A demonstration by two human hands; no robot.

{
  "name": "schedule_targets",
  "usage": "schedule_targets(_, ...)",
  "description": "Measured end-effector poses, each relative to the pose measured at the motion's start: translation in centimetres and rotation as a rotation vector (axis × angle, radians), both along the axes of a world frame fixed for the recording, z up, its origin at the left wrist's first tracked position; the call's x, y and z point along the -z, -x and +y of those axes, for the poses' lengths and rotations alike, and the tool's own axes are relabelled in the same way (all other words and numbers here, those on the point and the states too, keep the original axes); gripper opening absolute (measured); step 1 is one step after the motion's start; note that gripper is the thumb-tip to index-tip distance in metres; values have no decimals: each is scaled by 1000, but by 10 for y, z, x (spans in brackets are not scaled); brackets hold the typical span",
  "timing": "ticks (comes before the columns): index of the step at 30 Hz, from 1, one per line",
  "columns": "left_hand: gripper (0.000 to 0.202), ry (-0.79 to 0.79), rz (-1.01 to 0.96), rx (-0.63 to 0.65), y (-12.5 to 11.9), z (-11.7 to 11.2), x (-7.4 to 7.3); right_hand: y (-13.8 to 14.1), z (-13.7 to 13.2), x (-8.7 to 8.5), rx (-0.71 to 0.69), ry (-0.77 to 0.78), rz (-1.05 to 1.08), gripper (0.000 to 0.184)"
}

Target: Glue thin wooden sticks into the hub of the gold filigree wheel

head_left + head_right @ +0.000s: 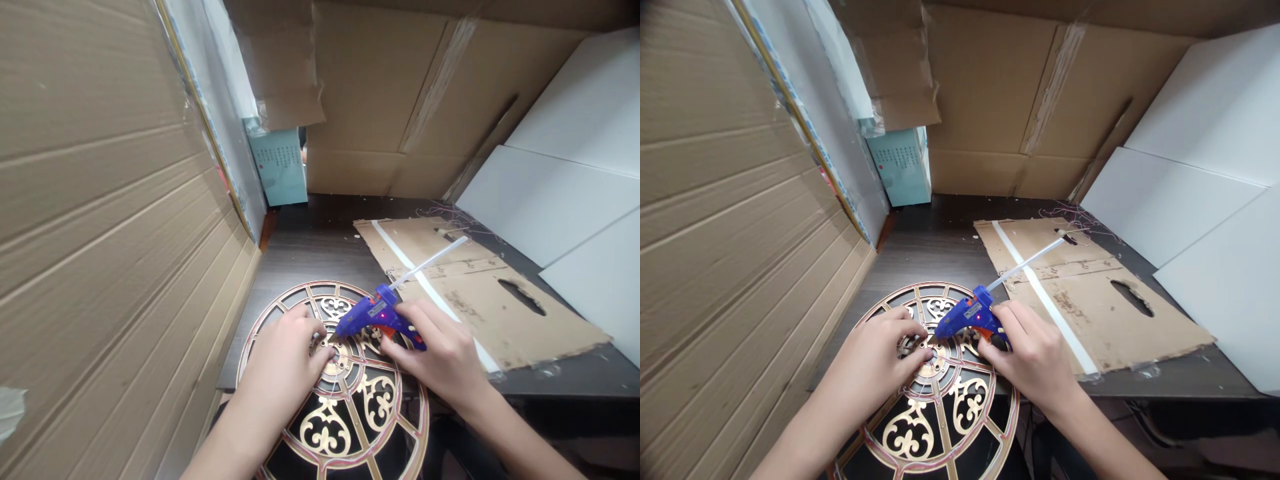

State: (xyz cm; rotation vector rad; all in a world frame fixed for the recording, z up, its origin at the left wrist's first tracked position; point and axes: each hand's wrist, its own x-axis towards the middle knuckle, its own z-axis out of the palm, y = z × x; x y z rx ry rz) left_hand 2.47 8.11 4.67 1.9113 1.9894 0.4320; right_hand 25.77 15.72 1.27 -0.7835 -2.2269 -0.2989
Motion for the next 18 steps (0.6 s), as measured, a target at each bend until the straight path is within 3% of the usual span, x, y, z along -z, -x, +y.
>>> schedule_targets(18,5,-8,-19,-2,2,0,1,-2,-2,1,-2,-16,7,9)
